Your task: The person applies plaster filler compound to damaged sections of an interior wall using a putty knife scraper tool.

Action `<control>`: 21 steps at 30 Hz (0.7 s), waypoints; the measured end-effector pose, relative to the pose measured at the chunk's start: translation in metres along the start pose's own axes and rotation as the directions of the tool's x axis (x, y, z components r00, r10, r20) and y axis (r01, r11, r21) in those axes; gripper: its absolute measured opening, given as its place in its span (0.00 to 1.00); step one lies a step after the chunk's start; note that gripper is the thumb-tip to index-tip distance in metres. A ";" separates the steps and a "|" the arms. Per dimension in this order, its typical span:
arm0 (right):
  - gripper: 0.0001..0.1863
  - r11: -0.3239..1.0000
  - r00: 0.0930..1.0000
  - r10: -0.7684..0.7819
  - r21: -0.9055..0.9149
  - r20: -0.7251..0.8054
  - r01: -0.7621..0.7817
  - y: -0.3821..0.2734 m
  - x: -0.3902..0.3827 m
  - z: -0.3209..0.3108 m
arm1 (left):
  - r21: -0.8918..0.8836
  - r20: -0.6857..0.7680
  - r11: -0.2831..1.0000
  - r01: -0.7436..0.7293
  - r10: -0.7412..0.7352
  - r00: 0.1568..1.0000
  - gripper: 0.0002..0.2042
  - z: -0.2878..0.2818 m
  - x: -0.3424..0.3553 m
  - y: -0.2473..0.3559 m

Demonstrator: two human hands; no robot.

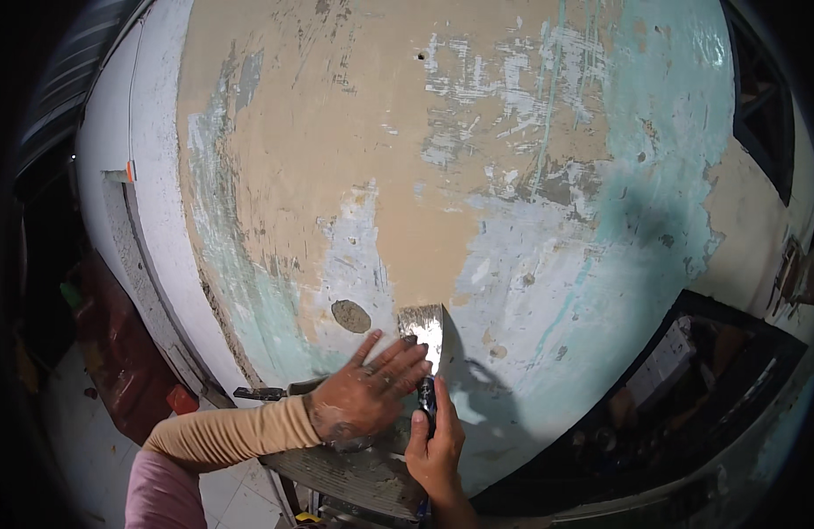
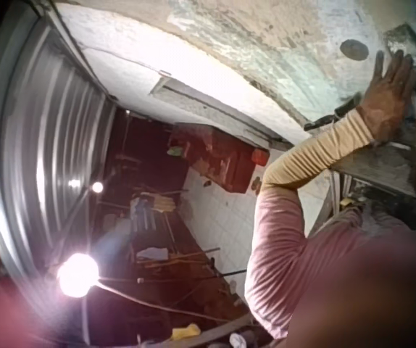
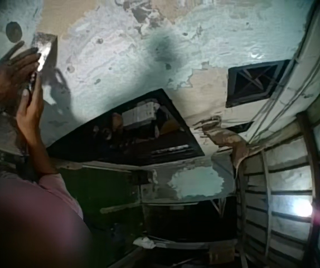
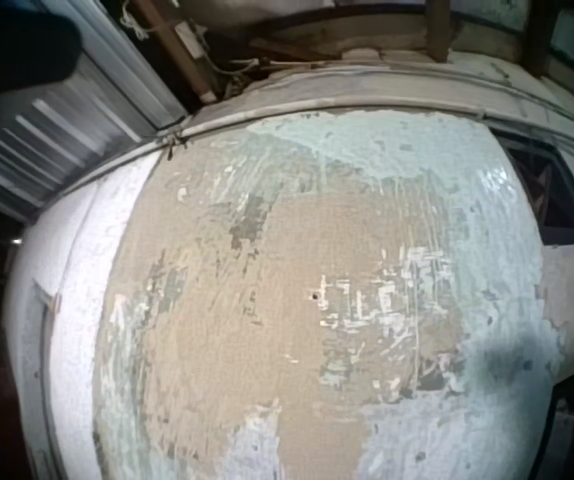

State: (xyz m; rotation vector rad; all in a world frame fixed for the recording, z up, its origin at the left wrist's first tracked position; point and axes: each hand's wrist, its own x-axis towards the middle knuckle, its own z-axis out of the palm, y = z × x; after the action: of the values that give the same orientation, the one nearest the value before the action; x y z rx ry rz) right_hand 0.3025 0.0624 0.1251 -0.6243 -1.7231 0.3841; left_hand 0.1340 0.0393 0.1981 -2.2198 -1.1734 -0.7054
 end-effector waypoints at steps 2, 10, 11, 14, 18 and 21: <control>0.28 0.985 0.990 -0.137 -0.104 0.032 0.139 0.006 0.001 -0.004 | 0.057 0.008 0.995 -0.081 0.081 0.997 0.27 0.012 0.000 0.003; 0.33 0.727 0.922 0.298 0.566 0.249 -0.388 0.009 0.007 -0.002 | 0.125 -0.048 0.985 -0.116 0.123 0.991 0.30 0.032 0.009 -0.009; 0.33 0.725 0.923 0.291 0.570 0.253 -0.385 0.015 0.005 0.001 | 0.108 -0.042 0.984 -0.141 0.146 0.988 0.30 0.032 0.008 -0.012; 0.33 0.927 0.978 0.143 0.326 0.152 -0.186 0.028 0.009 0.010 | 0.046 -0.071 0.987 -0.156 0.159 0.985 0.31 0.025 0.013 -0.016; 0.32 0.892 0.973 0.170 0.395 0.156 -0.219 0.010 0.034 0.007 | 0.096 -0.103 0.990 -0.103 0.113 0.988 0.29 0.013 0.024 -0.024; 0.33 0.895 0.962 0.203 0.364 0.181 -0.257 0.008 0.025 0.005 | 0.007 -0.118 0.997 -0.079 0.079 0.990 0.29 0.010 0.023 -0.023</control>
State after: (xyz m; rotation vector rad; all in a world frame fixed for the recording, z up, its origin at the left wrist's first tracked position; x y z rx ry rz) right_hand 0.2957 0.0842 0.1393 -0.5210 -1.6434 0.9303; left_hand 0.1271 0.0699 0.2108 -2.1780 -1.0219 -0.7909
